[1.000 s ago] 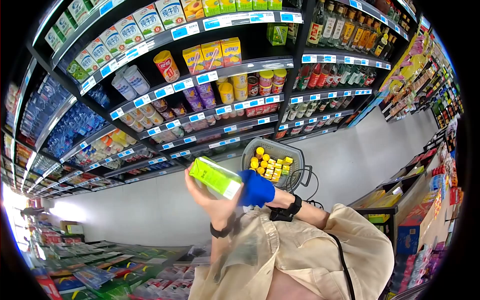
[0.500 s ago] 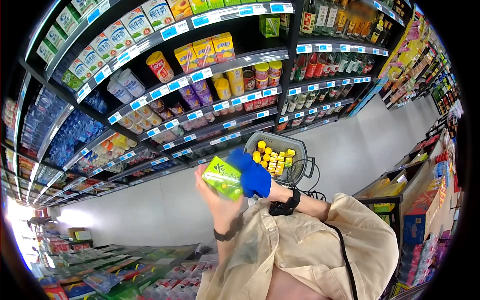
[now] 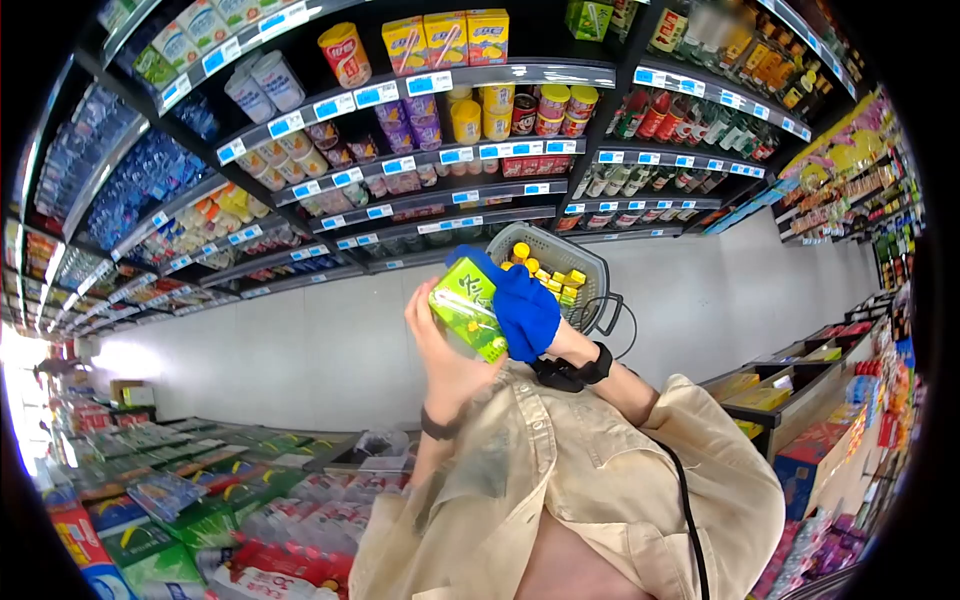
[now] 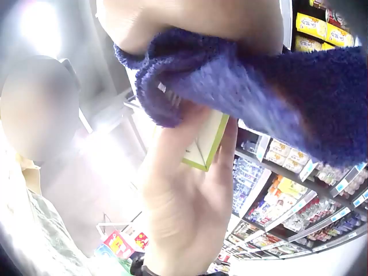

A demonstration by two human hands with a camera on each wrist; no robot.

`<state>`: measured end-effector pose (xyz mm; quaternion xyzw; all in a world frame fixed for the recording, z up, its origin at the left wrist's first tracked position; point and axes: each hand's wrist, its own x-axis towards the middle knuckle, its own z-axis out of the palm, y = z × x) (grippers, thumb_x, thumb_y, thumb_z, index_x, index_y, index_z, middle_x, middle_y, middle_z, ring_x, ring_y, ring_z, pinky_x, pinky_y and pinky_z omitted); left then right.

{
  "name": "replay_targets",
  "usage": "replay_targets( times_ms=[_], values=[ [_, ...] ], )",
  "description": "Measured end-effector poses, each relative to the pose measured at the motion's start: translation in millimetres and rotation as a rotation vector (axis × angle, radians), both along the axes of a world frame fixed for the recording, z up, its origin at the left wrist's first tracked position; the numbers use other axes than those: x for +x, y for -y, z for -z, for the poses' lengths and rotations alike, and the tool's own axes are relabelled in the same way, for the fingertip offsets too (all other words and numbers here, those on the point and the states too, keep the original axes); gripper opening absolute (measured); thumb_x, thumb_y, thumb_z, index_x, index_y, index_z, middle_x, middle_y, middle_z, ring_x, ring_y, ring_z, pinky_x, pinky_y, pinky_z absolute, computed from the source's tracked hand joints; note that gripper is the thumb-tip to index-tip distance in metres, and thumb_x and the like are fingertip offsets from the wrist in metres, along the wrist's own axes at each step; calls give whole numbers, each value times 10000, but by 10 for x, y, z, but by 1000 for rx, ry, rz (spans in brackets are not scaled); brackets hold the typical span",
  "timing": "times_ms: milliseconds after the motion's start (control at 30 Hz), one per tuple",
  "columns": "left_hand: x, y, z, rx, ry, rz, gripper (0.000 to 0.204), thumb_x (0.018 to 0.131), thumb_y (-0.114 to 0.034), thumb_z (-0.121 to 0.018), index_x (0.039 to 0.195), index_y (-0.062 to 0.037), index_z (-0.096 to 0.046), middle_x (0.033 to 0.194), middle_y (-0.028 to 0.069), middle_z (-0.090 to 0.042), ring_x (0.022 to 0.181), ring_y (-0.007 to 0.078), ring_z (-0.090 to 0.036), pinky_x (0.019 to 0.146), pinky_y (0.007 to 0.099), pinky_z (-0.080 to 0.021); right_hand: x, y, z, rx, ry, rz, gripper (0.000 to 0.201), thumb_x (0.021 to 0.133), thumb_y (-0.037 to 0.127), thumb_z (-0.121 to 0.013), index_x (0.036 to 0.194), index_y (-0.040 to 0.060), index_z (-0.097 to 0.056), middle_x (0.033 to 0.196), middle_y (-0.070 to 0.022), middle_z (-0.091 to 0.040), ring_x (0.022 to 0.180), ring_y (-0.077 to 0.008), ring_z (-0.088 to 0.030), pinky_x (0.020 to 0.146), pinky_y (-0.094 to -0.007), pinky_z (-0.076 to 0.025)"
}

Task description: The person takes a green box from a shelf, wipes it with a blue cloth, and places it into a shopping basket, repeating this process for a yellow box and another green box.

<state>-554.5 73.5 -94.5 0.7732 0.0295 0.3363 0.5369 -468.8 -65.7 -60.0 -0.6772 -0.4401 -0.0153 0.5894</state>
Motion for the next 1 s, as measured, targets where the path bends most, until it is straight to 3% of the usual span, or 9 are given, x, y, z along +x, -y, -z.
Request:
replay_targets(
  times_ms=[133,233,467,567,600,700,767,933,1000],
  values=[
    [42,-97,-148,-31,4,-43,1230,558,-92,-900,1559,-8,-188,1455,194,-307,1340,334,-448,1045,427,-484,29,-52,141,-65,-25,34,293,664,-11,-690,957,-2,-674,831,-160,-635,687,-312,-539,660,-369,-452],
    [38,-184,-194,-103,-9,-45,1265,544,-57,-894,1576,-27,-164,1481,146,-305,1376,285,-410,1113,413,-409,-54,-108,-208,-372,-265,58,708,742,86,-737,1416,41,-524,1287,-201,-617,1023,-380,-671,806,-402,-552],
    [-73,-162,-176,-91,-74,-86,1212,557,-43,-881,1558,-25,-199,1455,133,-318,1356,274,-435,1092,408,-434,-38,-94,-82,-568,-196,37,733,760,139,-753,1448,76,-511,925,-262,-697,802,-399,-702,679,-407,-563],
    [-122,-148,-128,11,-81,-89,1178,559,-38,-875,1544,-19,-228,1441,129,-325,1346,269,-444,1075,403,-454,31,-102,91,-428,-169,-27,776,753,116,-726,1484,66,-472,998,-271,-692,855,-392,-702,725,-389,-558],
    [-138,-113,-157,-25,-94,-58,1158,557,-42,-875,1532,-19,-250,1447,134,-328,1331,270,-458,1062,398,-468,73,-85,294,-433,-301,-23,895,605,122,-777,1455,50,-506,1100,-255,-675,996,-385,-661,868,-374,-510],
    [-171,-54,-141,-43,-70,-5,1138,524,-108,-906,1494,-38,-315,1438,195,-382,1319,363,-457,1009,421,-496,-15,-83,387,337,-1300,-346,602,955,213,-605,1497,13,-434,1338,-142,-634,1175,-227,-642,1006,-323,-491],
    [-191,-57,-171,35,-89,21,1146,516,-115,-914,1496,-52,-323,1447,186,-392,1325,375,-456,1049,441,-466,-41,88,449,486,-1459,-473,482,1081,251,-423,1500,13,-414,1427,-109,-562,1250,-188,-590,1036,-320,-488],
    [-198,-158,-292,363,-220,16,1141,570,-167,-908,1520,-25,-293,1495,202,-363,1418,423,-346,1149,495,-345,-134,152,918,312,-1027,-290,478,1058,217,-519,1495,44,-429,1378,-64,-587,1184,-174,-613,990,-305,-517],
    [-172,-236,-260,451,-254,18,1146,616,-179,-892,1551,-15,-250,1535,208,-322,1487,448,-225,1180,521,-292,-151,169,930,297,-1179,-239,488,1052,212,-543,1501,64,-421,1343,-32,-595,1160,-148,-612,968,-287,-525]
  ],
)
